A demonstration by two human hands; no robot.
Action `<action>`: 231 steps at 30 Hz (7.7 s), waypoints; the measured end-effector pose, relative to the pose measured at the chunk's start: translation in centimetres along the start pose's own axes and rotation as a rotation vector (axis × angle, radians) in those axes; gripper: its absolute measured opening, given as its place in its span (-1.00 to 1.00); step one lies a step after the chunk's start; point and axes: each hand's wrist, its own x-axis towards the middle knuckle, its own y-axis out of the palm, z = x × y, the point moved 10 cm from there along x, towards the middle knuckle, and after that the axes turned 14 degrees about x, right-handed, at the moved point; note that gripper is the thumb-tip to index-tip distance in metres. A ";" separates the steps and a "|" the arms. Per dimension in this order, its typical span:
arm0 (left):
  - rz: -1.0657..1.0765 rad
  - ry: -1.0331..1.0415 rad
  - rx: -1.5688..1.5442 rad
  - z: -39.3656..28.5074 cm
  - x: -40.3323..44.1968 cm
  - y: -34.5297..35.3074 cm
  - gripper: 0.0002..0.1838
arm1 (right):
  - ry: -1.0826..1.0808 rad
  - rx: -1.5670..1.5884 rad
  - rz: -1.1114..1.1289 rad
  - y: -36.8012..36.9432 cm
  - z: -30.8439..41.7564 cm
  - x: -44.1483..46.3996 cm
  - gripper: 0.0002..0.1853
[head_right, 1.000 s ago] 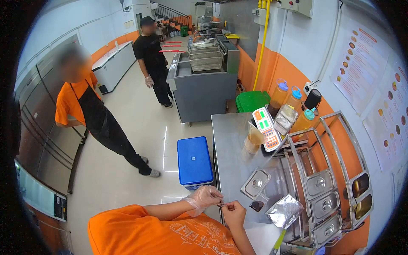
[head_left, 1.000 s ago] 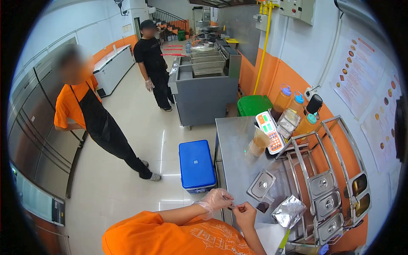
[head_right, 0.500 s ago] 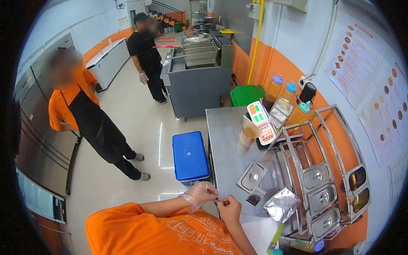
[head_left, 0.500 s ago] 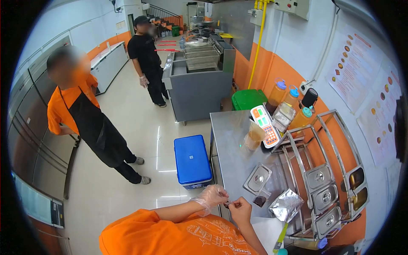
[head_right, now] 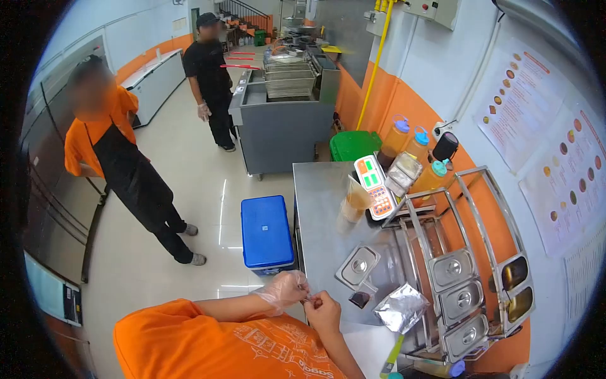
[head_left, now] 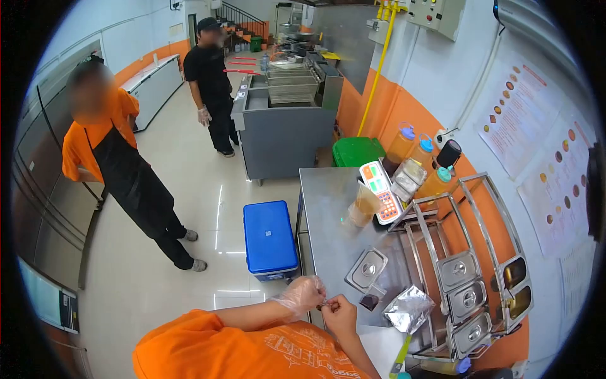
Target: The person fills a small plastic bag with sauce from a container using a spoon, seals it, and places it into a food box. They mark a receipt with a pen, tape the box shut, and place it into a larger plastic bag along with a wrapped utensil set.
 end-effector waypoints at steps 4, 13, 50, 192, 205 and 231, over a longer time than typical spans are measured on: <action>-0.042 0.075 -0.030 0.2 0.4 -2.2 -0.85 | 0.102 0.218 0.211 1.8 0.4 0.4 -0.71; 0.164 -0.141 -0.297 0.8 -0.7 -2.5 -0.79 | -0.360 -0.009 0.195 2.4 5.0 0.5 -0.83; -0.025 0.418 -0.635 0.2 -1.9 -3.7 -0.77 | -0.218 0.112 0.135 -0.3 8.0 2.5 -0.83; 0.239 0.042 -0.676 -3.7 2.3 -5.2 -0.33 | -0.296 -0.082 0.771 3.3 16.8 9.7 -0.79; 0.277 0.056 -0.691 -5.0 2.4 -3.4 -0.44 | -0.261 -0.181 0.887 3.1 15.0 9.6 -0.65; 0.041 0.038 -0.947 -2.1 5.2 -5.2 -0.83 | 0.028 0.323 0.332 -2.1 11.6 9.3 -0.50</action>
